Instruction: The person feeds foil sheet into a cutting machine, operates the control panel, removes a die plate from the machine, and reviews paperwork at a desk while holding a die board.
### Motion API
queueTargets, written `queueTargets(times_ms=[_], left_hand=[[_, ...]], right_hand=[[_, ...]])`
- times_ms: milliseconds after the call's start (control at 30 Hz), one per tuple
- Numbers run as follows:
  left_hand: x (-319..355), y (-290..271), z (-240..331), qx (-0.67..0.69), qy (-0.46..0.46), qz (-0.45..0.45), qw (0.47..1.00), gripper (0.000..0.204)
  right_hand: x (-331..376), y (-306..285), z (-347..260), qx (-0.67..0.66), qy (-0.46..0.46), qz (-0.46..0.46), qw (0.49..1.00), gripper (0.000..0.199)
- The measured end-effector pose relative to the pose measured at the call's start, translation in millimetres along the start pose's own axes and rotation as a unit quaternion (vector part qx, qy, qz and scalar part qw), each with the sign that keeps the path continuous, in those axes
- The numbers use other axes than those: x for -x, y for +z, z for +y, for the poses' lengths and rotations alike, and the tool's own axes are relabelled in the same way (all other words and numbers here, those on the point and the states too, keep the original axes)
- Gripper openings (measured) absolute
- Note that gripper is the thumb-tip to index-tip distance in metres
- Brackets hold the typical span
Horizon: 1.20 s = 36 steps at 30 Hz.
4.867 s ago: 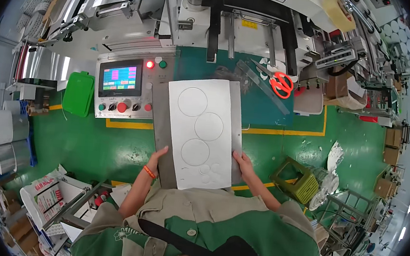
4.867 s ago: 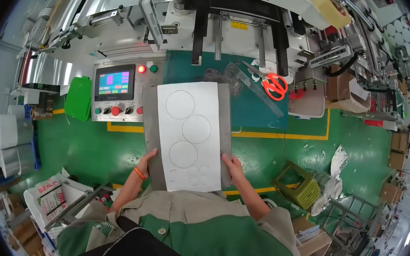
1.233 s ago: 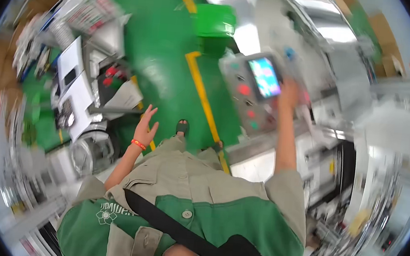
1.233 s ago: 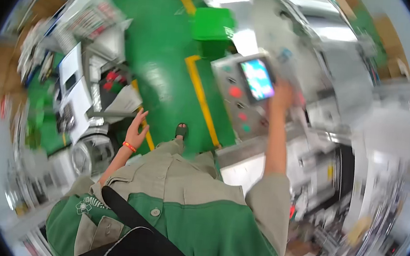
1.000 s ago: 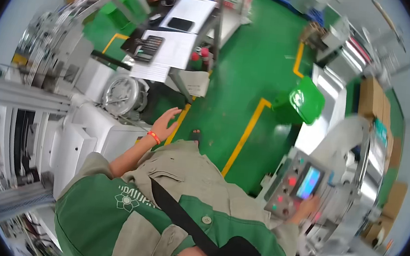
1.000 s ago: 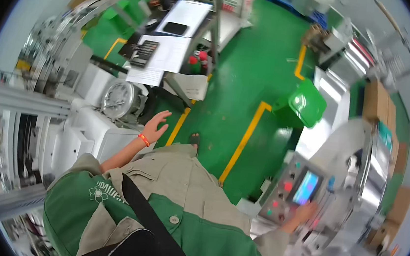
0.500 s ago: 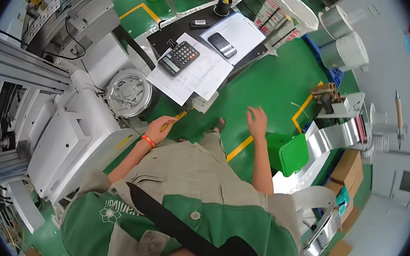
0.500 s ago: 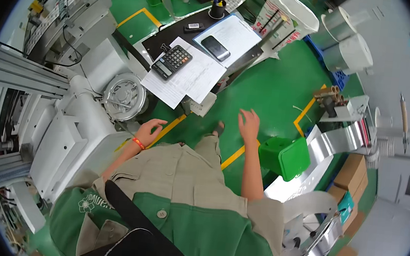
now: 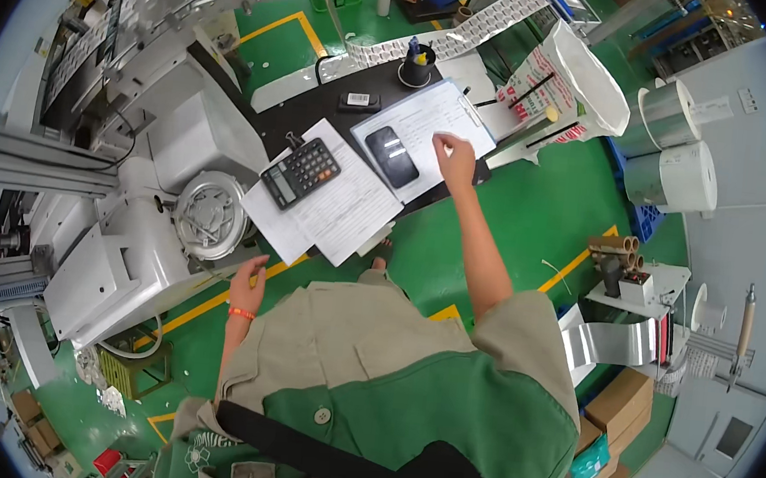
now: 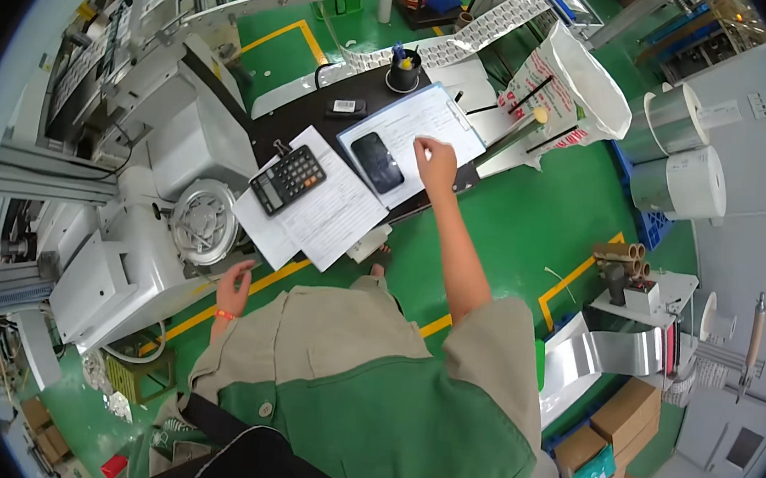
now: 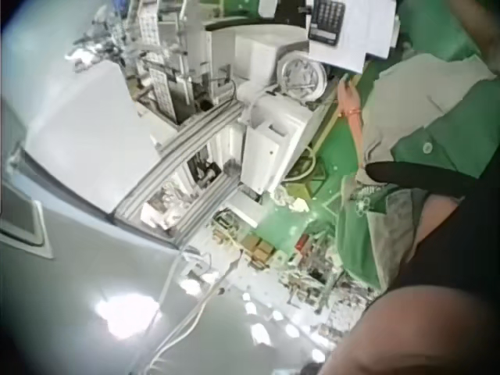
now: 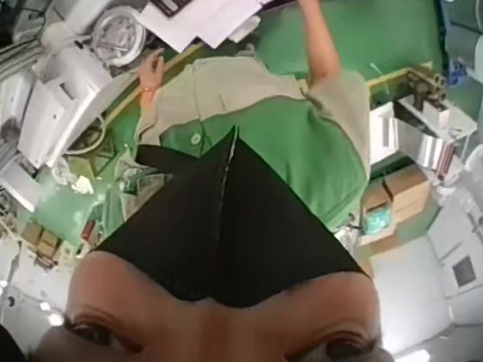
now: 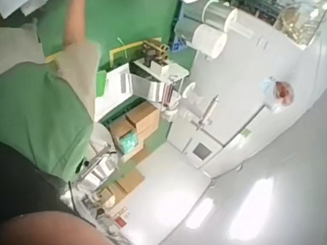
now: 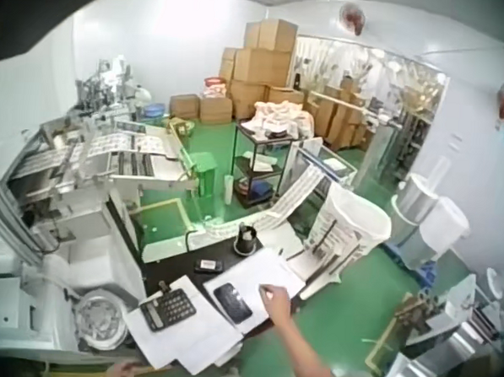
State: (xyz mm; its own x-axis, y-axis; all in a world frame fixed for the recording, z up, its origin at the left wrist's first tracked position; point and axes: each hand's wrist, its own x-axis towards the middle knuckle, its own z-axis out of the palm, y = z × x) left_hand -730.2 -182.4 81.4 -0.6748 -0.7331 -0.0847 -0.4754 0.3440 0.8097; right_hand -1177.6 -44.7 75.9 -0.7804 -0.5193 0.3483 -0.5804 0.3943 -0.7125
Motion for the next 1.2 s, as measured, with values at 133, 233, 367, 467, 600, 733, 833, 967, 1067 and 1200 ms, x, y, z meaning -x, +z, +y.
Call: queueTargets(times_ms=[133,233,367,467,600,733,833,967,1067,1200], left_hand=[[26,19,25,-0.046,-0.041,-0.01,0.998,0.024],[48,27,35,-0.066,-0.101,-0.021,0.993,0.024],[67,33,48,-0.079,-0.128,0.027,0.988,0.024],[86,41,45,-0.036,-0.19,0.085,0.978,0.025],[106,48,48,-0.02,-0.227,0.111,0.967,0.025],[121,48,53,0.019,-0.26,0.121,0.958,0.027],[137,40,48,0.132,-0.271,0.132,0.944,0.033],[185,-47,131,0.505,-0.031,0.091,0.858,0.043],[249,-102,191,0.436,0.122,0.024,0.891,0.042],[312,-103,204,0.325,0.222,0.034,0.919,0.04]], right_hand=[[-97,20,23,-0.016,0.021,0.064,0.998,0.021],[-160,53,36,-0.03,0.032,0.07,0.997,0.025],[-201,91,63,0.027,-0.024,0.114,0.993,0.029],[-174,92,-7,0.008,-0.103,0.11,0.989,0.031],[-58,123,-88,-0.2,-0.257,-0.047,0.944,0.03],[55,146,-100,-0.048,-0.344,-0.316,0.883,0.059],[83,158,-81,-0.057,-0.364,-0.332,0.868,0.06],[100,157,-50,0.091,-0.425,-0.311,0.845,0.059],[93,168,-47,0.149,-0.488,-0.279,0.813,0.059],[82,200,-18,0.178,-0.55,-0.257,0.775,0.056]])
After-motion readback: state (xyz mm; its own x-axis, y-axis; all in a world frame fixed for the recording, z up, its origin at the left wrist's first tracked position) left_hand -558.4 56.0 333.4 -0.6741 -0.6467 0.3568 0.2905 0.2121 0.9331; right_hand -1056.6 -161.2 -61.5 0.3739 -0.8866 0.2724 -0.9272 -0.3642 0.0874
